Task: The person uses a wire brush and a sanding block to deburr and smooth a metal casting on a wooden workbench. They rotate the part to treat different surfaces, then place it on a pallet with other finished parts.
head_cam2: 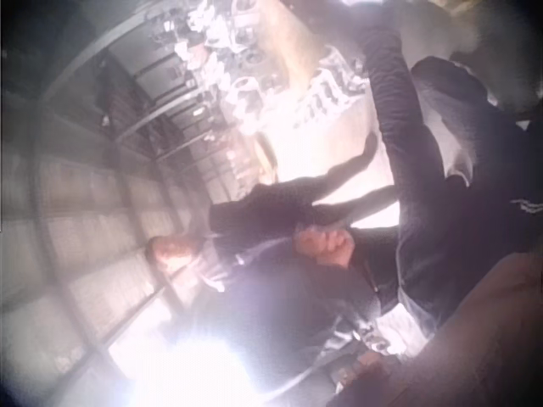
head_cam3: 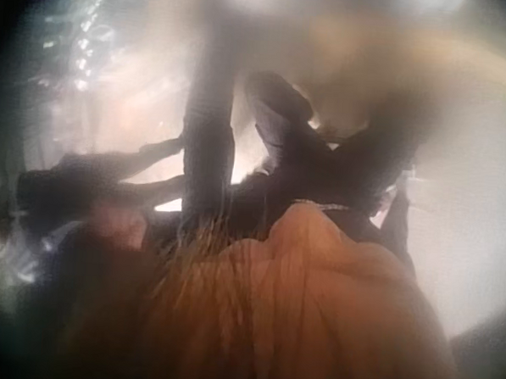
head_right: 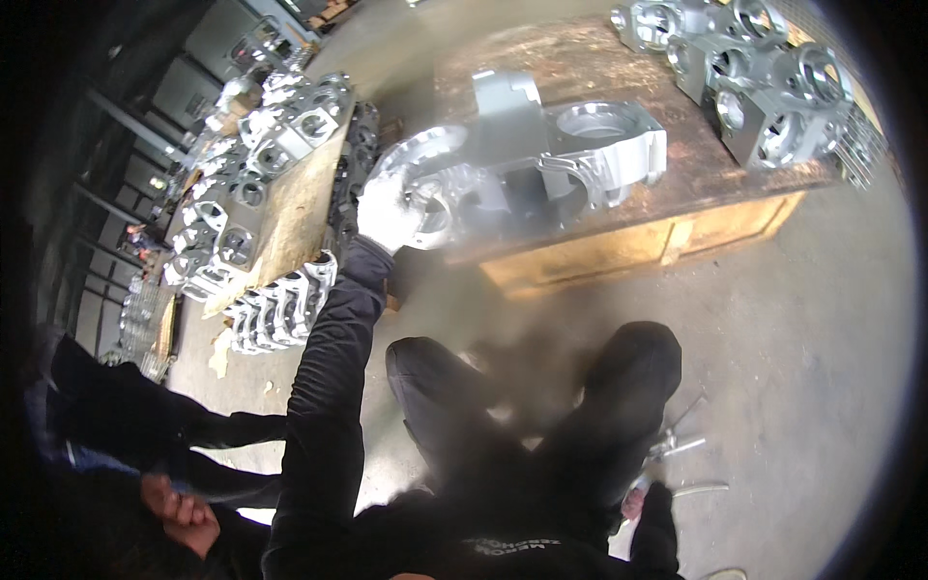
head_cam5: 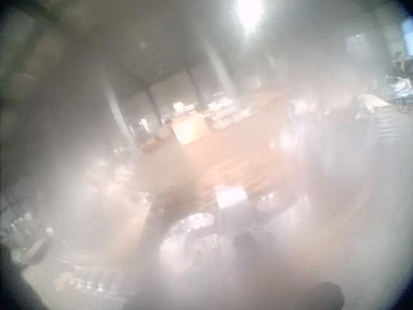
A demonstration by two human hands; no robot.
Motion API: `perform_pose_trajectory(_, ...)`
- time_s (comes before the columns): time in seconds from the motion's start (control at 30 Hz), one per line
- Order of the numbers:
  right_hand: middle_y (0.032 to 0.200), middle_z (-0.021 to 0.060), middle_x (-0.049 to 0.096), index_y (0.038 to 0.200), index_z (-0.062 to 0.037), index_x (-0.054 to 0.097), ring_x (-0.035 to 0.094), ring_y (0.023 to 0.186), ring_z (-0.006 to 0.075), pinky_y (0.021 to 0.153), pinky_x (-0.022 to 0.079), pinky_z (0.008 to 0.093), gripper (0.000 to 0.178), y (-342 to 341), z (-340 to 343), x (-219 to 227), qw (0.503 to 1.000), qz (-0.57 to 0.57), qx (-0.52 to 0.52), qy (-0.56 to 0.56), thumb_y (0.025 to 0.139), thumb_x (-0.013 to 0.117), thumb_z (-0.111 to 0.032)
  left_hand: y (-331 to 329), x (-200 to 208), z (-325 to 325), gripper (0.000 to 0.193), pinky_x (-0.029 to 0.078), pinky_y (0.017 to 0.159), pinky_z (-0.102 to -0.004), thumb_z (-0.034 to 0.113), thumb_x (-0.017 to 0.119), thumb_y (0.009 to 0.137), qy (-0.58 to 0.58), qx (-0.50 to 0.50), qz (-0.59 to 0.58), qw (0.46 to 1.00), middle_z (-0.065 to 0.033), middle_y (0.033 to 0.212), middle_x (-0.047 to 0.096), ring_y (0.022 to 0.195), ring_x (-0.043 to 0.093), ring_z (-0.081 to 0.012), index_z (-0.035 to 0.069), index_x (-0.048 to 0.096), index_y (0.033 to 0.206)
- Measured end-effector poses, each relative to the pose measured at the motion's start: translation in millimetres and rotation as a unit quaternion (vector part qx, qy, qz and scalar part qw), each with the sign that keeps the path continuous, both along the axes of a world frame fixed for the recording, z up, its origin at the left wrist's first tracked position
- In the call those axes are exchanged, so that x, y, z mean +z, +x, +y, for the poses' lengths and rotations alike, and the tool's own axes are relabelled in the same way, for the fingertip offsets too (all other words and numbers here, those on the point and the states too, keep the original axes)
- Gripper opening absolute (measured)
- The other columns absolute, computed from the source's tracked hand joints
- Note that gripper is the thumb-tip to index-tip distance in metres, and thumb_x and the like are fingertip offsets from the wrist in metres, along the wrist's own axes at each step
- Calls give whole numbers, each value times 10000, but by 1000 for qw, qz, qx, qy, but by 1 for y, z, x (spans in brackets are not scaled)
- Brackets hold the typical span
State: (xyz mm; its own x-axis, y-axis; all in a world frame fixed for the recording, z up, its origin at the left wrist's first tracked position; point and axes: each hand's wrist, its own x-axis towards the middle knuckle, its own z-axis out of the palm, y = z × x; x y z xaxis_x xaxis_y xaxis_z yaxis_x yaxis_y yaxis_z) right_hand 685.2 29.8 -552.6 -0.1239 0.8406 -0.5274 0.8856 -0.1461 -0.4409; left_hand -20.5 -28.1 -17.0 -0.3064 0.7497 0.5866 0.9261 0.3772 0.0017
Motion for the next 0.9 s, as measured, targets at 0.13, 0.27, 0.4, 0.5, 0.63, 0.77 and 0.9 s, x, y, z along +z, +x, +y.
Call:
perform_pose_trajectory(0.13, 1214, 216, 718, 1457, 25, 541, 704, 1106, 340, 948, 550, 446, 534, -46, 138, 124, 973, 72, -132, 174, 1069, 578, -340, 22, 6, -7, 516, 582, 809, -486, 494, 706, 958, -5, 13, -25, 1000, -207, 977, 750, 913, 725, -409, 21, 712, 1163)
perform_pose_trajectory(0.27, 729, -19, 520, 1306, -57, 633, 521, 615, 85, 563, 459, 292, 306, -170, 187, 282, 851, 402, -176, 290, 1124, 555, -291, 16, 21, -24, 460, 587, 821, -471, 488, 705, 968, -26, -72, -123, 989, -202, 974, 751, 905, 734, -387, 34, 765, 1015)
perform_pose_trajectory(0.4, 804, -4, 608, 1309, -35, 628, 579, 715, 101, 689, 507, 290, 315, -322, 143, 401, 820, 411, 12, 398, 1108, 601, -275, -32, 24, -43, 370, 438, 1118, -486, 400, 643, 1031, -50, -146, -100, 983, -195, 1088, 728, 1161, 639, -403, 57, 783, 1047)
perform_pose_trajectory(0.5, 876, 2, 621, 1243, -23, 613, 576, 792, 96, 763, 507, 282, 322, -404, 143, 446, 776, 542, -69, 316, 1055, 699, -270, -50, 1, -49, 308, 399, 1174, -468, 316, 609, 1057, -34, -97, -251, 962, -174, 1091, 729, 1260, 596, -381, 64, 784, 1035)
perform_pose_trajectory(0.63, 1023, 7, 582, 1202, -35, 571, 522, 900, 124, 857, 481, 281, 413, -448, 171, 446, 752, 553, -69, 352, 961, 831, -247, -55, -23, -47, 299, 449, 1110, -447, 293, 625, 1045, 43, -140, -259, 955, -149, 1042, 739, 1179, 624, -357, 50, 775, 954)
perform_pose_trajectory(0.77, 1089, 57, 601, 1251, -12, 554, 539, 1003, 171, 935, 473, 315, 540, -451, 198, 437, 752, 552, -30, 359, 921, 864, -306, -57, -24, -36, 301, 470, 1096, -446, 290, 634, 1036, 61, -95, -242, 964, -156, 1051, 742, 1198, 630, -383, 41, 786, 966)
perform_pose_trajectory(0.9, 1023, 48, 641, 1188, -43, 562, 580, 916, 180, 854, 512, 348, 548, -466, 230, 458, 766, 541, 7, 347, 907, 863, -406, -50, -22, -24, 333, 447, 1138, -449, 316, 633, 1031, 93, -46, -242, 965, -190, 1138, 743, 1318, 580, -423, 26, 795, 1003)
